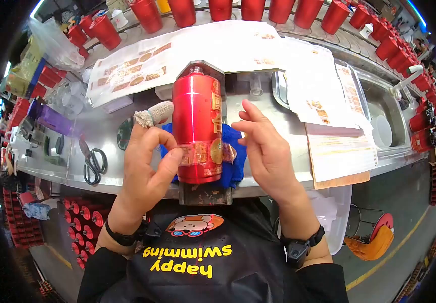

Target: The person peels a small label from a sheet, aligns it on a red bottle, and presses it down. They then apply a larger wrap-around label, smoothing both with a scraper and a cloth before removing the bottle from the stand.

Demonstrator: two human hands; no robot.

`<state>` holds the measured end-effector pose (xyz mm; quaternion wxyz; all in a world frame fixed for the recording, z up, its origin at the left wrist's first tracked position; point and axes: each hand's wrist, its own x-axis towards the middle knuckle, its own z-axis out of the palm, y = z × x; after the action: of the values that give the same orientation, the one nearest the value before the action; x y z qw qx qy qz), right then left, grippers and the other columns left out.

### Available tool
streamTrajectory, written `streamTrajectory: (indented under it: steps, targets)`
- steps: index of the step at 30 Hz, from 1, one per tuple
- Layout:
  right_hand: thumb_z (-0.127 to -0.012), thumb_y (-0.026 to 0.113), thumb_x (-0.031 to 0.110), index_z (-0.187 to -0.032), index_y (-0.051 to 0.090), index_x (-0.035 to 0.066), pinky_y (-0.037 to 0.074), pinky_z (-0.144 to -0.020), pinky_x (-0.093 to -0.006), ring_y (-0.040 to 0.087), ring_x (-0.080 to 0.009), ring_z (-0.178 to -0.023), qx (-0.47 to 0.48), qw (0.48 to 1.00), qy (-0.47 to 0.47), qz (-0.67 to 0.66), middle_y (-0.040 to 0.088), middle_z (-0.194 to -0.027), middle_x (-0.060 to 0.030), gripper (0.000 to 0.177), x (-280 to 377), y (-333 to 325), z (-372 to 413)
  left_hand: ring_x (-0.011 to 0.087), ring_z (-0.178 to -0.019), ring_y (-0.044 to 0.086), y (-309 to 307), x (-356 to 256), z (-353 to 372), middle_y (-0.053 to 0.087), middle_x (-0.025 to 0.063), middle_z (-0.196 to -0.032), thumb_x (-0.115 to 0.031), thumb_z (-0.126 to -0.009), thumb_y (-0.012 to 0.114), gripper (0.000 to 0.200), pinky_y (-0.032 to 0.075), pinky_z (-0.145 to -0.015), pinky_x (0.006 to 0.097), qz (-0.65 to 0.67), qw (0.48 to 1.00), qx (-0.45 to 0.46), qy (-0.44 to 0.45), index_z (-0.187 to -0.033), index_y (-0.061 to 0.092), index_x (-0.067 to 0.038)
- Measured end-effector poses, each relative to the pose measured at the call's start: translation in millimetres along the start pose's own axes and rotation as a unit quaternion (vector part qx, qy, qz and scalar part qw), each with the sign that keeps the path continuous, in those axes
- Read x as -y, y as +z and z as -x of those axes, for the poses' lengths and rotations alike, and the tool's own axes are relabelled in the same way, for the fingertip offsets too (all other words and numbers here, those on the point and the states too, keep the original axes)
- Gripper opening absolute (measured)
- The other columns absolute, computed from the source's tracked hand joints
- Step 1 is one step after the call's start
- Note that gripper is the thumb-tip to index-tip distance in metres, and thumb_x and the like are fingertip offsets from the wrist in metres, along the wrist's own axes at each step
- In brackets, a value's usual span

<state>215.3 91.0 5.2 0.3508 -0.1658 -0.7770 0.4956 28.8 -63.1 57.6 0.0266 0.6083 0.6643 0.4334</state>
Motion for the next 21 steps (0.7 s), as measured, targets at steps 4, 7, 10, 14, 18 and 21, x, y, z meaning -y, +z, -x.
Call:
streamTrajectory:
  steps: [4, 7, 10, 14, 18, 21]
  targets:
    - [-0.096, 0.064, 0.014, -0.134, 0.054, -0.004, 0.051, -0.094, -0.0344, 0.055, -0.0329, -0.127, -0.016, 0.996, -0.011, 0.085, 0.045, -0.146, -0.0284, 0.044, 11, 20, -5, 0.0359, -0.117, 0.056, 2, 3, 7, 0.057, 0.0256, -0.128, -0.008, -0.085, 0.065, 0.009, 0.039, -0.104, 0.0412, 0.014, 0.999, -0.014, -0.045, -0.088, 0.06, -0.001]
    - [-0.088, 0.075, 0.033, -0.141, 0.042, -0.012, 0.042, -0.104, -0.0461, 0.049, -0.0454, -0.126, -0.013, 0.989, -0.026, 0.143, 0.042, -0.143, -0.0365, 0.077, 8, 39, -6, 0.0337, -0.117, 0.056, 1, 3, 9, 0.058, 0.0238, -0.126, -0.008, -0.086, 0.065, 0.01, 0.039, -0.104, 0.0409, 0.012, 0.997, -0.003, -0.074, -0.089, 0.06, -0.001]
    - [-0.086, 0.075, 0.033, -0.143, 0.035, -0.016, 0.036, -0.108, -0.0512, 0.043, -0.05, -0.128, -0.014, 0.979, -0.055, 0.195, 0.04, -0.143, -0.0384, 0.085, 8, 49, -7, 0.0329, -0.116, 0.056, 0, 6, 10, 0.057, 0.0234, -0.128, -0.009, -0.086, 0.065, 0.01, 0.039, -0.104, 0.0404, 0.007, 0.998, -0.006, -0.068, -0.09, 0.06, -0.001]
    - [-0.086, 0.075, 0.031, -0.142, 0.036, -0.016, 0.036, -0.108, -0.0509, 0.044, -0.0497, -0.127, -0.016, 0.979, -0.052, 0.196, 0.041, -0.142, -0.0381, 0.082, 6, 51, -8, 0.0331, -0.09, 0.055, 5, 12, 12, 0.054, 0.0181, -0.094, -0.011, -0.085, 0.068, 0.012, 0.044, -0.079, 0.0406, -0.002, 0.998, -0.023, -0.057, -0.088, 0.06, -0.003]
    - [-0.088, 0.073, 0.028, -0.142, 0.036, -0.016, 0.036, -0.109, -0.0504, 0.044, -0.0491, -0.127, -0.011, 0.982, -0.056, 0.179, 0.041, -0.142, -0.0375, 0.078, 4, 49, -7, 0.0326, -0.088, 0.055, 6, 14, 13, 0.054, 0.0172, -0.093, -0.011, -0.085, 0.068, 0.012, 0.044, -0.078, 0.0401, 0.003, 0.998, -0.016, -0.062, -0.089, 0.06, -0.003]
    - [-0.091, 0.07, 0.027, -0.142, 0.036, -0.015, 0.035, -0.11, -0.0497, 0.043, -0.0489, -0.129, -0.004, 0.984, -0.06, 0.17, 0.041, -0.143, -0.0371, 0.074, 6, 48, -7, 0.0326, -0.088, 0.055, 7, 15, 14, 0.054, 0.0173, -0.094, -0.011, -0.085, 0.067, 0.011, 0.044, -0.078, 0.0398, 0.004, 0.998, -0.015, -0.06, -0.088, 0.06, -0.003]
